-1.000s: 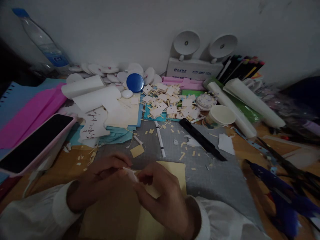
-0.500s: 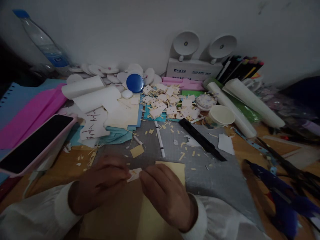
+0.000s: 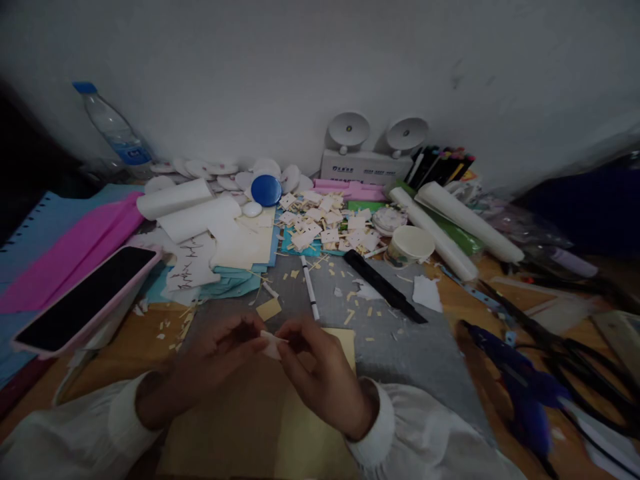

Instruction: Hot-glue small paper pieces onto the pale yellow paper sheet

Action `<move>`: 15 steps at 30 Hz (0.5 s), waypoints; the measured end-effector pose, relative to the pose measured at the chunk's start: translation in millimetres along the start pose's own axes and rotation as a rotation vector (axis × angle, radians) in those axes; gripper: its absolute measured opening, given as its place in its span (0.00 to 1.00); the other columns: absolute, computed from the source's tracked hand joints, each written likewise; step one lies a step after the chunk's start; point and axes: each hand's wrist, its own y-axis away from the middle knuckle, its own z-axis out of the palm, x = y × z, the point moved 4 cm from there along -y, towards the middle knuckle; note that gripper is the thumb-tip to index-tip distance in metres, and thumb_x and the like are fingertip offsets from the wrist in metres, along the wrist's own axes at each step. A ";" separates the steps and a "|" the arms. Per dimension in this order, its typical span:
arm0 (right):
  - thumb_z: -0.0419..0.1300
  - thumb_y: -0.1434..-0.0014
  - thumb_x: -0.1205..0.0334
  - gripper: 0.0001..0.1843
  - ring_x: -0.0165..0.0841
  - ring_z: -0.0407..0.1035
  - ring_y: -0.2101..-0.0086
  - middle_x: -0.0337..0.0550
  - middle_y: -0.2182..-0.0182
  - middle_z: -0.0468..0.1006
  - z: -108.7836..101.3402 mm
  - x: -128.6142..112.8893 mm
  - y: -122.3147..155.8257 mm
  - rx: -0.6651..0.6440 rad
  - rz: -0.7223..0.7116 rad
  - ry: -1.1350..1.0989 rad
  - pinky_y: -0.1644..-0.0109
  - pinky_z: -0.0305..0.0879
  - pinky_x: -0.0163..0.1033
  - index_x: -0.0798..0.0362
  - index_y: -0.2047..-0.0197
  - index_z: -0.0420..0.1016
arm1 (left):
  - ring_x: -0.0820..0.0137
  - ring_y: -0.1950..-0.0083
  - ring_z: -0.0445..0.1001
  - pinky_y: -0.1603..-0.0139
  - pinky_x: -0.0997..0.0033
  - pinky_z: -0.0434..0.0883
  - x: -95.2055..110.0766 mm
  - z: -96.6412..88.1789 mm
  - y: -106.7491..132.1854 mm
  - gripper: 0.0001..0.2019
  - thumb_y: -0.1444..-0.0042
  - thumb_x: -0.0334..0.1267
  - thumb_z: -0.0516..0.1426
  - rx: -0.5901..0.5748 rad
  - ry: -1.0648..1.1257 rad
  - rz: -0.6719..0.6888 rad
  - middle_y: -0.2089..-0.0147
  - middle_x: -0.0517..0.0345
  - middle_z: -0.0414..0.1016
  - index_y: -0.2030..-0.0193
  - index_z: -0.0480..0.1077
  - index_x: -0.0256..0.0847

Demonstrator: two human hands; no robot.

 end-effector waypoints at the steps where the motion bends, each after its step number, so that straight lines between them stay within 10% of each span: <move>1: 0.55 0.38 0.61 0.04 0.27 0.70 0.70 0.39 0.70 0.72 -0.1 3.8 -0.4 0.019 0.020 -0.020 0.69 0.69 0.31 0.53 0.62 0.69 | 0.70 0.61 0.73 0.60 0.72 0.72 2.5 -0.1 -1.0 0.09 0.42 0.40 0.57 0.004 -0.046 0.027 0.63 0.57 0.73 0.57 0.68 0.40; 8: 0.58 0.41 0.53 0.11 0.25 0.66 0.76 0.35 0.74 0.69 -1.4 18.8 -4.2 0.053 0.085 -0.198 0.74 0.68 0.30 0.52 0.65 0.68 | 0.61 0.48 0.68 0.45 0.59 0.63 41.5 -1.4 -3.2 0.14 0.43 0.43 0.59 -0.091 -0.679 0.522 0.51 0.52 0.74 0.51 0.71 0.44; 15: 0.57 0.40 0.49 0.15 0.25 0.65 0.78 0.34 0.77 0.69 -2.0 8.8 -6.0 0.010 0.030 -0.257 0.76 0.64 0.30 0.53 0.63 0.67 | 0.64 0.57 0.71 0.52 0.63 0.61 65.7 2.0 -1.9 0.11 0.42 0.44 0.58 -0.145 -0.848 0.615 0.61 0.55 0.76 0.56 0.72 0.42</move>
